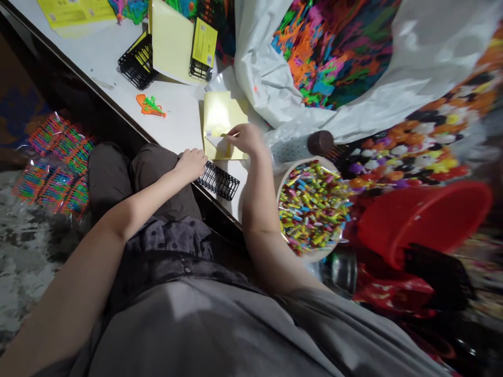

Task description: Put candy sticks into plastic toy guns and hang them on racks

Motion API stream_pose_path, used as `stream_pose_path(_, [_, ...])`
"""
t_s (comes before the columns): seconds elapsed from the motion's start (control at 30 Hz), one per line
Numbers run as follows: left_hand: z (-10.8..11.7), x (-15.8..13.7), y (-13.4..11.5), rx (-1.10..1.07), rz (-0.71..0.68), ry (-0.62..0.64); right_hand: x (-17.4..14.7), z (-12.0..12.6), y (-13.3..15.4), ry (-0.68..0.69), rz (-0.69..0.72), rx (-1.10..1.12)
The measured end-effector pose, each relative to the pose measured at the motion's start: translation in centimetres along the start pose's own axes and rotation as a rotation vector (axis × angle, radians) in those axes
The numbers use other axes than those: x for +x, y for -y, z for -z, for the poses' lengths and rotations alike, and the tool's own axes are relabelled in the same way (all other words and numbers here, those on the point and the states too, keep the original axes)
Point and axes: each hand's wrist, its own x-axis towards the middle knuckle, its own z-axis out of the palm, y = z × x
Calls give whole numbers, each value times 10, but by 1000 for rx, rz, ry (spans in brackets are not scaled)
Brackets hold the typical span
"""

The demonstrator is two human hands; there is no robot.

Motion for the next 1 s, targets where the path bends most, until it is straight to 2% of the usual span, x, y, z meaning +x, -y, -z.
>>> stream_pose_path(0.17, [-8, 5, -2, 55, -63, -85, 16, 15, -2, 9, -29, -56])
stream_pose_path(0.3, [-16, 12, -3, 106, -132, -80, 28, 31, 19, 59, -57, -92])
stream_pose_path(0.4, [-20, 14, -3, 106, -101, -69, 37, 44, 37, 89, 1, -180])
stream_pose_path(0.47, [-21, 14, -3, 104, -95, -86, 45, 53, 44, 62, 42, -202])
stream_pose_path(0.6, [-23, 14, -2, 98, -90, -119, 62, 79, 45, -162, -3, -196])
stream_pose_path(0.7, [-23, 14, -1, 72, -82, -134, 64, 110, 41, -458, -102, -191])
stream_pose_path(0.8, [-18, 14, 2, -95, -71, -219, 42, 129, 36, -748, -93, -135])
stream_pose_path(0.83, [-15, 13, 4, -208, -52, -267, 30, 128, 36, -805, -47, -122])
stream_pose_path(0.9, [-8, 11, 8, -508, 7, -360, -1, 109, 38, -842, 74, -122])
stream_pose_path(0.93, [-5, 10, 10, -682, 31, -386, -17, 92, 42, -805, 134, -133])
stream_pose_path(1.0, [1, 7, 15, -1010, 43, -393, -48, 51, 55, -597, 261, -124])
